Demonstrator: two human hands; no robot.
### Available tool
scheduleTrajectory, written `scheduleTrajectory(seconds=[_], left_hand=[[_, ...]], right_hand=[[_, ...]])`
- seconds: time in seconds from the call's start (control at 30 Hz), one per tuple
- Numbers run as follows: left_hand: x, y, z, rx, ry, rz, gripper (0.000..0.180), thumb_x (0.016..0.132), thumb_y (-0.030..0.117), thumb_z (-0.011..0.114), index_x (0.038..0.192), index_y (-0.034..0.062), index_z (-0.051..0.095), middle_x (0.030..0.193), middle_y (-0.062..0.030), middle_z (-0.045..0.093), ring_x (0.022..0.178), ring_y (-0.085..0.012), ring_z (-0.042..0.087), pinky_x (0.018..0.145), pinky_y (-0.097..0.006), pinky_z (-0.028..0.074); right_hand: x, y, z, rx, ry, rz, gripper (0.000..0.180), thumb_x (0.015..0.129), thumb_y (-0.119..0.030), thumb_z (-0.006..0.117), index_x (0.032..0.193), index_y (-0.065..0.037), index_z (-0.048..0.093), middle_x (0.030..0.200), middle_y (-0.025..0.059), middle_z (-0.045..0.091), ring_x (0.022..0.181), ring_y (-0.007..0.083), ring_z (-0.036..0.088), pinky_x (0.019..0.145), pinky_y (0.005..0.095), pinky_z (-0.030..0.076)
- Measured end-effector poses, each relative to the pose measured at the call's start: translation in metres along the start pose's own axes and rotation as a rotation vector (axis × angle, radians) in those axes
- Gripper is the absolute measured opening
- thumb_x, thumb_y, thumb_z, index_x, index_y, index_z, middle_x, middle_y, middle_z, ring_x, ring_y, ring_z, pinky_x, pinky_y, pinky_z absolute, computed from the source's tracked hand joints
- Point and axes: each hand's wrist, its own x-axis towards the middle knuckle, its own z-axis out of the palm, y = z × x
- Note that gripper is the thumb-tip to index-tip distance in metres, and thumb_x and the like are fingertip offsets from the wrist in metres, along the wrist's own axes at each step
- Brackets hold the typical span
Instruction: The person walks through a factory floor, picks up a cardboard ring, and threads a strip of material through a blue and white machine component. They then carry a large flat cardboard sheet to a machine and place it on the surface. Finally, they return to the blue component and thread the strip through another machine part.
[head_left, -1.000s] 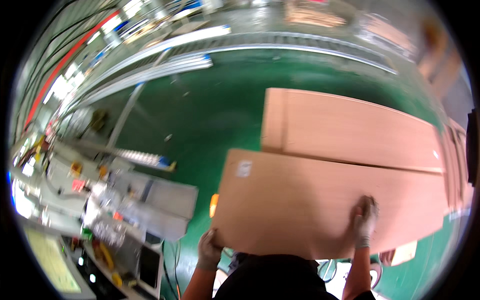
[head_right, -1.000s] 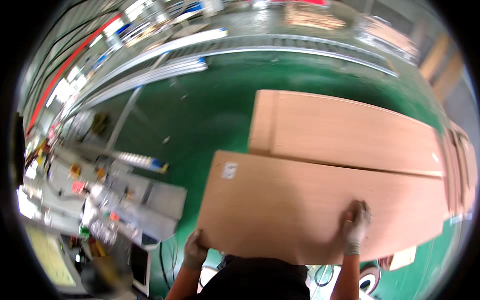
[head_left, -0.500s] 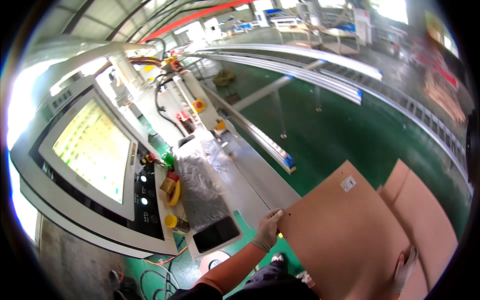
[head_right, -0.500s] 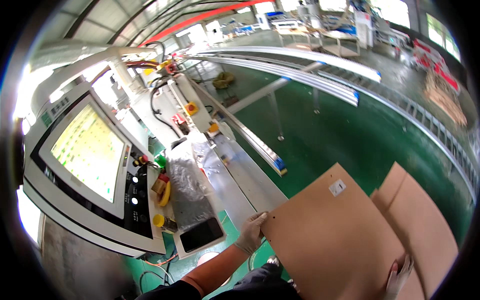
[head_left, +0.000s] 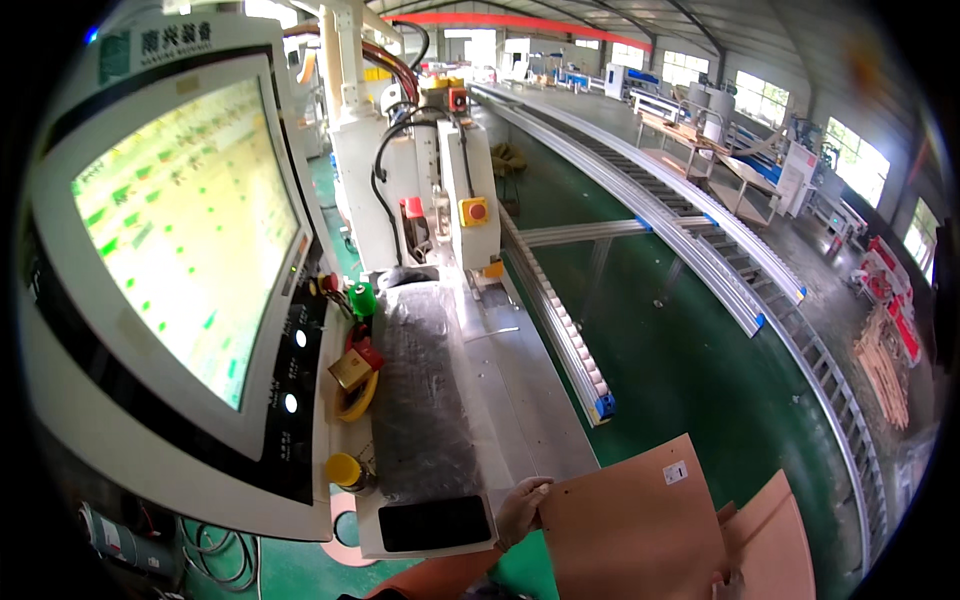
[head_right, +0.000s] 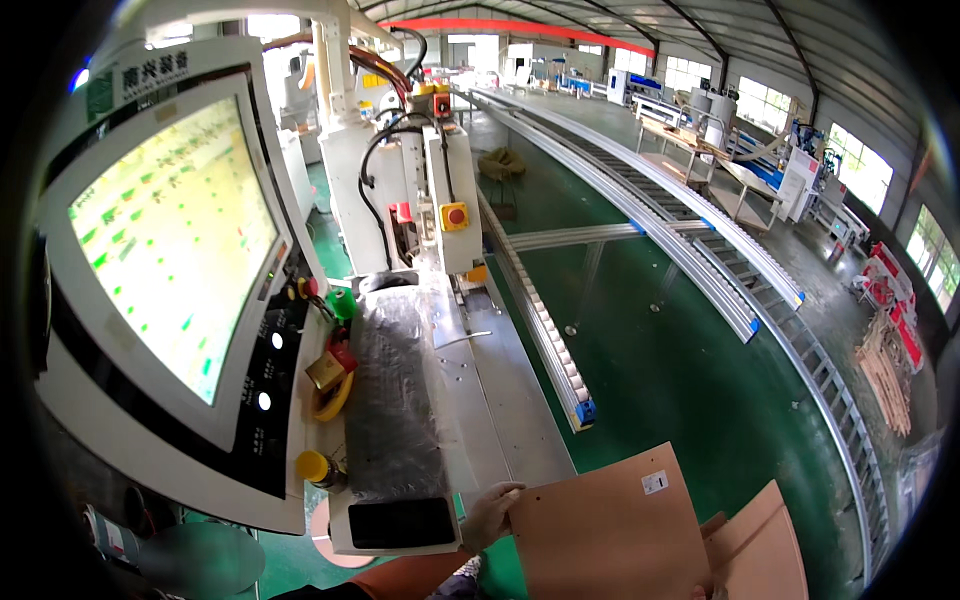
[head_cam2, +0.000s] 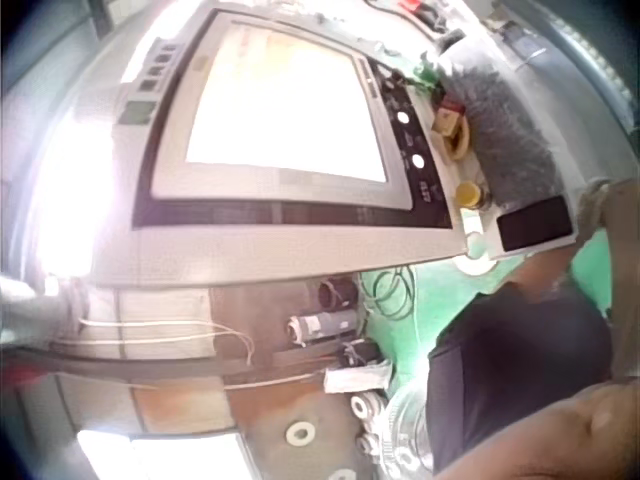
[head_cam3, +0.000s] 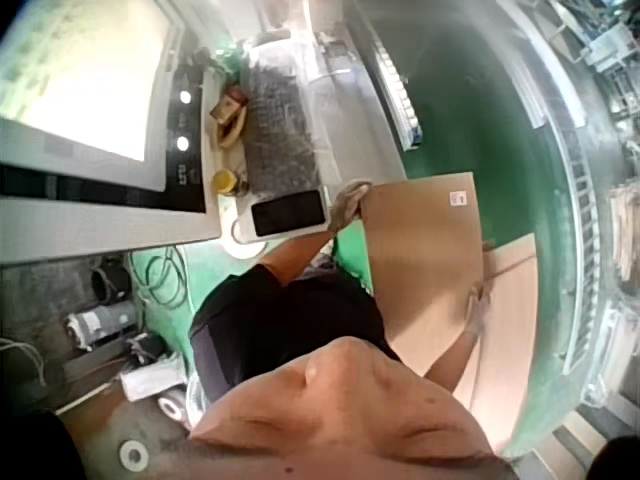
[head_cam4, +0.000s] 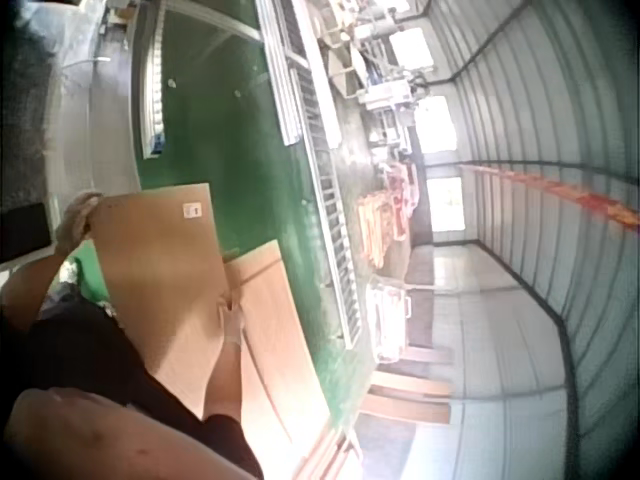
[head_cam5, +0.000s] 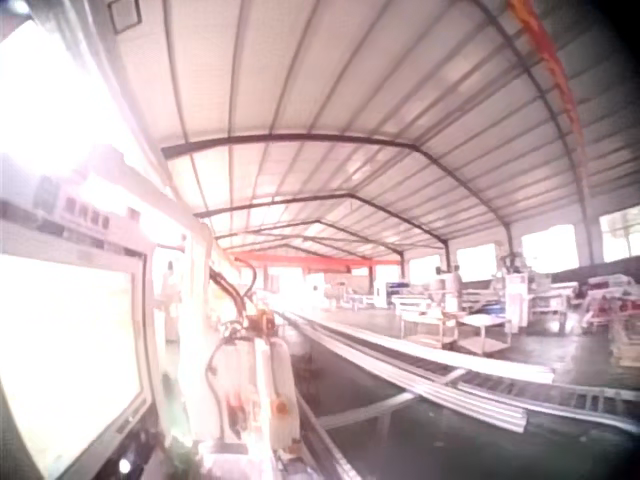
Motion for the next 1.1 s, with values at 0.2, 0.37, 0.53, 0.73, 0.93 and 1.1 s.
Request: scheduleTrajectory(seconds=[0.2,0.37,0.53,0.73,0.93,1.1], left_hand=[[0.014,-0.008,-0.022,-0.022,-0.11,-0.099,0.033,0.112,0.017,0.047,0.139,-0.0009,0.05,0.122,-0.0127,0.062,0.103,-0.0204,0.068,0.086,-0.038,0.062],[0.016,-0.008,-0.017,0.1,-0.107,-0.034,0.035,0.112,0.018,0.045,0.14,-0.0024,0.049,0.12,-0.0114,0.062,0.103,-0.0202,0.068,0.09,-0.037,0.06],[0.024,-0.013,-0.025,0.572,-0.074,0.223,0.043,0.108,0.031,0.054,0.139,0.0001,0.053,0.116,-0.0131,0.068,0.104,-0.0252,0.068,0.095,-0.038,0.054],[0.03,-0.017,-0.052,1.533,0.096,0.343,0.059,0.1,0.049,0.058,0.139,0.0049,0.057,0.11,-0.0221,0.073,0.108,-0.04,0.069,0.097,-0.047,0.053],[0.019,0.029,-0.031,1.276,0.154,0.373,0.06,0.096,0.053,0.06,0.138,0.0097,0.06,0.111,-0.0194,0.074,0.106,-0.0389,0.071,0.093,-0.048,0.054],[0.048,0.0,-0.019,1.555,0.135,0.623,0.057,0.095,0.047,0.064,0.136,0.0074,0.061,0.106,-0.0211,0.073,0.101,-0.0373,0.071,0.088,-0.049,0.055]], right_hand=[[0.024,0.014,0.002,-0.017,-0.062,0.141,0.065,0.102,-0.048,0.061,0.144,0.0,0.051,0.134,0.0249,0.056,0.118,0.0371,0.057,0.106,0.0428,0.044],[0.042,0.012,0.006,-0.023,-0.064,0.194,0.062,0.101,-0.049,0.062,0.138,0.001,0.055,0.125,0.0214,0.057,0.11,0.0337,0.057,0.1,0.0415,0.045],[0.058,0.013,0.012,-0.006,-0.079,0.222,0.059,0.1,-0.049,0.063,0.131,0.001,0.059,0.115,0.0178,0.059,0.102,0.0303,0.057,0.093,0.0403,0.047],[0.053,0.061,0.019,0.034,-0.108,0.271,0.057,0.099,-0.05,0.064,0.124,0.002,0.064,0.104,0.0136,0.061,0.093,0.0262,0.057,0.086,0.0389,0.048],[0.051,0.106,0.039,0.23,-0.162,0.445,0.057,0.098,-0.051,0.065,0.116,0.003,0.069,0.092,0.0094,0.063,0.083,0.0221,0.057,0.078,0.0374,0.05],[-0.005,0.18,0.038,0.361,0.045,0.475,0.049,0.099,-0.044,0.065,0.118,0.001,0.073,0.105,0.0076,0.072,0.097,0.0188,0.063,0.081,0.0352,0.053]])
